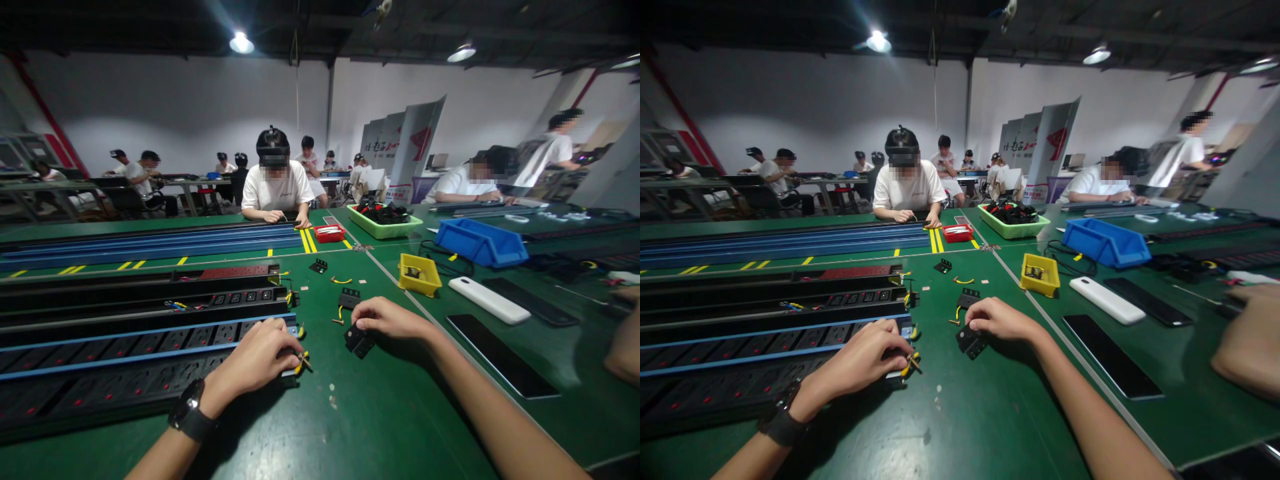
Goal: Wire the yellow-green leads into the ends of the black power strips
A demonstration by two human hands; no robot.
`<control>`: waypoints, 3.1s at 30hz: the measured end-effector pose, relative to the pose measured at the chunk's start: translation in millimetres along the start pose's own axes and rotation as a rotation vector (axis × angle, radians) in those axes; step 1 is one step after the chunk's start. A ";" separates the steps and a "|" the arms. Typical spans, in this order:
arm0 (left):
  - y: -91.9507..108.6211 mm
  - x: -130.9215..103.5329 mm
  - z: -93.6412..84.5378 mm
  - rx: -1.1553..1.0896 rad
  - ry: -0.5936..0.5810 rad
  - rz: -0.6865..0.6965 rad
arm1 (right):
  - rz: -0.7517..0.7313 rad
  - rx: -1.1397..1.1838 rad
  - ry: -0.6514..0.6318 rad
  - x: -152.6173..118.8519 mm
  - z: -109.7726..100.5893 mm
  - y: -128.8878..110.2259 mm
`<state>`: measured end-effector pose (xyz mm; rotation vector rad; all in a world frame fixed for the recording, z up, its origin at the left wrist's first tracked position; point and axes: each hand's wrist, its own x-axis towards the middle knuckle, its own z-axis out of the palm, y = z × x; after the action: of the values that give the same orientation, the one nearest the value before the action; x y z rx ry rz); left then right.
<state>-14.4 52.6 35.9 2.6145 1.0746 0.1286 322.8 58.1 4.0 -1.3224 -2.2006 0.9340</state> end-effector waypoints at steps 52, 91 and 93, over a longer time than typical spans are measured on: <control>-1.9 -5.7 9.8 0.074 0.108 0.050 | -0.080 0.187 0.278 25.5 126.9 -75.6; -4.8 -22.5 -8.7 -0.002 0.248 0.048 | 0.007 0.344 0.231 26.0 131.3 -76.0; -4.4 -22.4 -6.3 -0.031 0.283 0.041 | -0.011 0.341 0.243 24.8 130.3 -77.6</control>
<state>-34.6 41.4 41.2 2.6455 1.0968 0.5333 180.6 10.9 -30.3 -1.1900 -1.7727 1.0303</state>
